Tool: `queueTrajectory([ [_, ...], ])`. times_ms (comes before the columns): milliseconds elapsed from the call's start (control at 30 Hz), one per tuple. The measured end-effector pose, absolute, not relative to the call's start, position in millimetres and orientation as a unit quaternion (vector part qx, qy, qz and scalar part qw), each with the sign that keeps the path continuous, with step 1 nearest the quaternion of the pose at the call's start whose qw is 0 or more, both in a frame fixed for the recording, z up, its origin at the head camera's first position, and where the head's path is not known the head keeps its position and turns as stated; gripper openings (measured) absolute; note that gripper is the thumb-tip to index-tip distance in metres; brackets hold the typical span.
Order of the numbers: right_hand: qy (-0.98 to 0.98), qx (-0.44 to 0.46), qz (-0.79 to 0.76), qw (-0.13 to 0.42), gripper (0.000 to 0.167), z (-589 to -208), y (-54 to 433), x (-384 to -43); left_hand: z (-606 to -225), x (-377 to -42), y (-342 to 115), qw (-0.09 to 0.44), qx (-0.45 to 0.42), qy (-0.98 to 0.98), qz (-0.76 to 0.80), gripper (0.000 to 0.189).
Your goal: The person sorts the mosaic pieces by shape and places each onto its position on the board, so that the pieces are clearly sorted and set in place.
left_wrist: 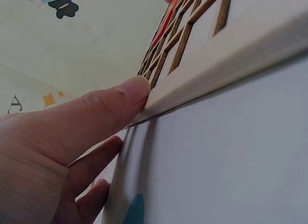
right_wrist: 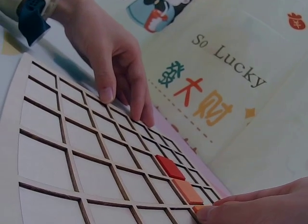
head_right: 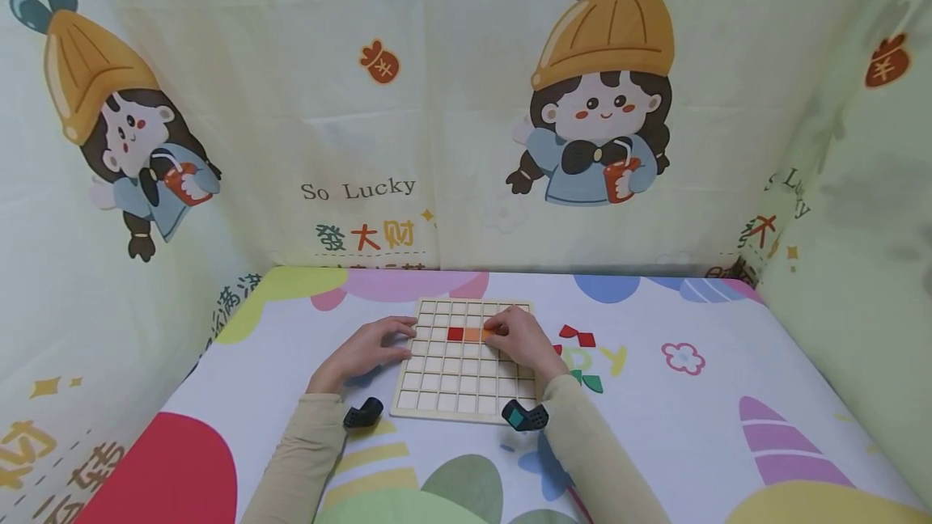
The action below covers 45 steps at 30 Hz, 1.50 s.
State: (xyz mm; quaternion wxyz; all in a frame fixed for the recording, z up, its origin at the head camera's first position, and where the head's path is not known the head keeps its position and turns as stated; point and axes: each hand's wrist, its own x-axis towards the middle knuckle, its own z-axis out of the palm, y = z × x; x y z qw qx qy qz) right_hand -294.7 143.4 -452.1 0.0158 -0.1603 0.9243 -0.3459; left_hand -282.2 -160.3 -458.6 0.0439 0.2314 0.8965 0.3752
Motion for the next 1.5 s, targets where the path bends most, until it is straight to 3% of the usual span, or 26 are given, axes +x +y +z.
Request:
queueTrajectory([
  [1200,0.928,-0.146,-0.343,0.010,0.026,-451,142,-293,-457,-282,-159,0.048,0.222,0.897,0.379,0.029],
  [1500,0.916,-0.131,-0.378,0.007,0.028,-448,162,-287,-456,-281,-158,0.049,0.219,0.899,0.377,0.029],
])
